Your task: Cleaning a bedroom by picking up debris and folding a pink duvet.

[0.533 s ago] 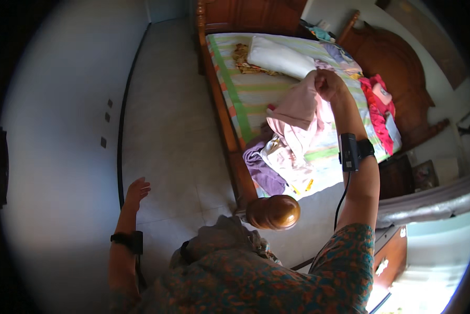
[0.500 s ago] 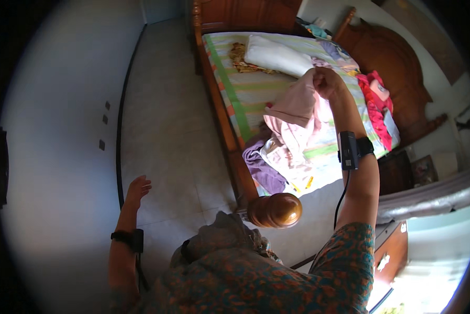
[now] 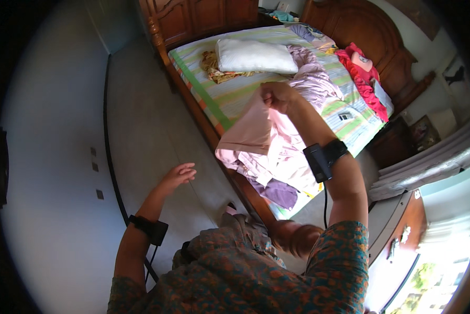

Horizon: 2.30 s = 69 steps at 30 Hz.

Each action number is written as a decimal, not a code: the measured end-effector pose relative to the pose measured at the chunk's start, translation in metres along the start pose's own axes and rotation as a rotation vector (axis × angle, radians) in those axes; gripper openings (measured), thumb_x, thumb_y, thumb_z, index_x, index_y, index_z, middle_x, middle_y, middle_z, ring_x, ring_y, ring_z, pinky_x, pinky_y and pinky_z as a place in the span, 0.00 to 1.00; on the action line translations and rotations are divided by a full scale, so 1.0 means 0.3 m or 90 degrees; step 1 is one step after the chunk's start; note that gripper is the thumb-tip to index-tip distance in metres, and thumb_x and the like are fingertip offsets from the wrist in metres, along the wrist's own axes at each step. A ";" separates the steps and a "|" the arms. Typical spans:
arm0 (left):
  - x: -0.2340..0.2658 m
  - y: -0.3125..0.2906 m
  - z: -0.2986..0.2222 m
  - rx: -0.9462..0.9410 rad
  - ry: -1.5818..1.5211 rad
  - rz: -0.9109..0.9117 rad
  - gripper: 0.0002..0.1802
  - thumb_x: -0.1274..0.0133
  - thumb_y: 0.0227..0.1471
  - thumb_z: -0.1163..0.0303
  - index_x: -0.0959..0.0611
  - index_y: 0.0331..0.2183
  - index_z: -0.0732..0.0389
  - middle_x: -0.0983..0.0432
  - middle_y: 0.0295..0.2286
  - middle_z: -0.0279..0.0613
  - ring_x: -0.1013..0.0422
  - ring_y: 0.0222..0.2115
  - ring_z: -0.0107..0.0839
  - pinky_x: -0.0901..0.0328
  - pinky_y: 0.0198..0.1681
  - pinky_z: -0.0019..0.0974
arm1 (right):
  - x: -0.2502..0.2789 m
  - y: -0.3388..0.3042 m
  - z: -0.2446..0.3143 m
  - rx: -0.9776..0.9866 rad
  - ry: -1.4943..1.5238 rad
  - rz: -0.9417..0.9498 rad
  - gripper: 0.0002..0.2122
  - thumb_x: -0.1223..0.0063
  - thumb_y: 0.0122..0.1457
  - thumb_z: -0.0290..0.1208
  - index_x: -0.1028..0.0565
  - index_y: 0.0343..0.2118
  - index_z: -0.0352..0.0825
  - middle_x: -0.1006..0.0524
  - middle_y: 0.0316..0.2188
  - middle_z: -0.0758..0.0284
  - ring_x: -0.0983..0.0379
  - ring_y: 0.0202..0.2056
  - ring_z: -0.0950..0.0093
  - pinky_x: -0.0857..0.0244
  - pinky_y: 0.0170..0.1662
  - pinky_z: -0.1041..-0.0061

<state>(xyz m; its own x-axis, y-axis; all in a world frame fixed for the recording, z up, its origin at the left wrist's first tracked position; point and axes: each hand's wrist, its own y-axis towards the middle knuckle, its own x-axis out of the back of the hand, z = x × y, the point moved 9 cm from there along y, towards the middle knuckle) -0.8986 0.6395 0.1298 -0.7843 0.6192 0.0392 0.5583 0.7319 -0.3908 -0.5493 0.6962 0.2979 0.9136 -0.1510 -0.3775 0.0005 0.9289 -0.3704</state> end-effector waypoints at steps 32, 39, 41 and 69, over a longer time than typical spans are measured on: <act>-0.454 1.194 -0.482 -0.344 0.345 0.519 0.17 0.48 0.44 0.69 0.25 0.40 0.59 0.26 0.34 0.49 0.30 0.39 0.41 0.37 0.40 0.34 | 0.227 -0.268 -0.289 0.419 0.404 -0.595 0.10 0.57 0.58 0.39 0.31 0.35 0.37 0.31 0.19 0.75 0.43 0.14 0.86 0.47 0.18 0.89; -0.566 0.846 -0.297 -0.362 0.400 0.627 0.23 0.49 0.40 0.67 0.26 0.43 0.57 0.26 0.31 0.55 0.28 0.33 0.48 0.35 0.35 0.41 | 0.035 -0.460 -0.687 0.181 -0.058 -1.143 0.28 0.46 0.51 0.29 0.42 0.55 0.35 0.44 0.49 0.60 0.41 0.48 0.69 0.36 0.45 0.71; -0.561 0.715 -0.319 -0.344 0.445 0.694 0.26 0.48 0.38 0.65 0.27 0.44 0.60 0.26 0.31 0.55 0.28 0.34 0.48 0.35 0.37 0.42 | -0.072 -0.309 -0.738 0.150 0.043 -0.863 0.30 0.46 0.49 0.20 0.44 0.56 0.36 0.38 0.44 0.61 0.35 0.43 0.74 0.34 0.41 0.78; -0.042 1.024 -0.306 -0.021 0.182 0.547 0.28 0.41 0.32 0.59 0.24 0.36 0.68 0.25 0.27 0.53 0.27 0.28 0.41 0.32 0.28 0.39 | -0.939 -0.073 -0.636 0.263 -0.026 -0.623 0.14 0.57 0.50 0.16 0.30 0.42 0.27 0.27 0.39 0.72 0.35 0.41 0.84 0.42 0.46 0.82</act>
<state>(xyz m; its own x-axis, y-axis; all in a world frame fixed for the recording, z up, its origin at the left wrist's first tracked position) -0.6926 0.8827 0.0938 0.0014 0.9997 -0.0255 0.9315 -0.0106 -0.3636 -0.8841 0.6539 0.2504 0.4536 -0.8904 -0.0391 0.8737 0.4529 -0.1774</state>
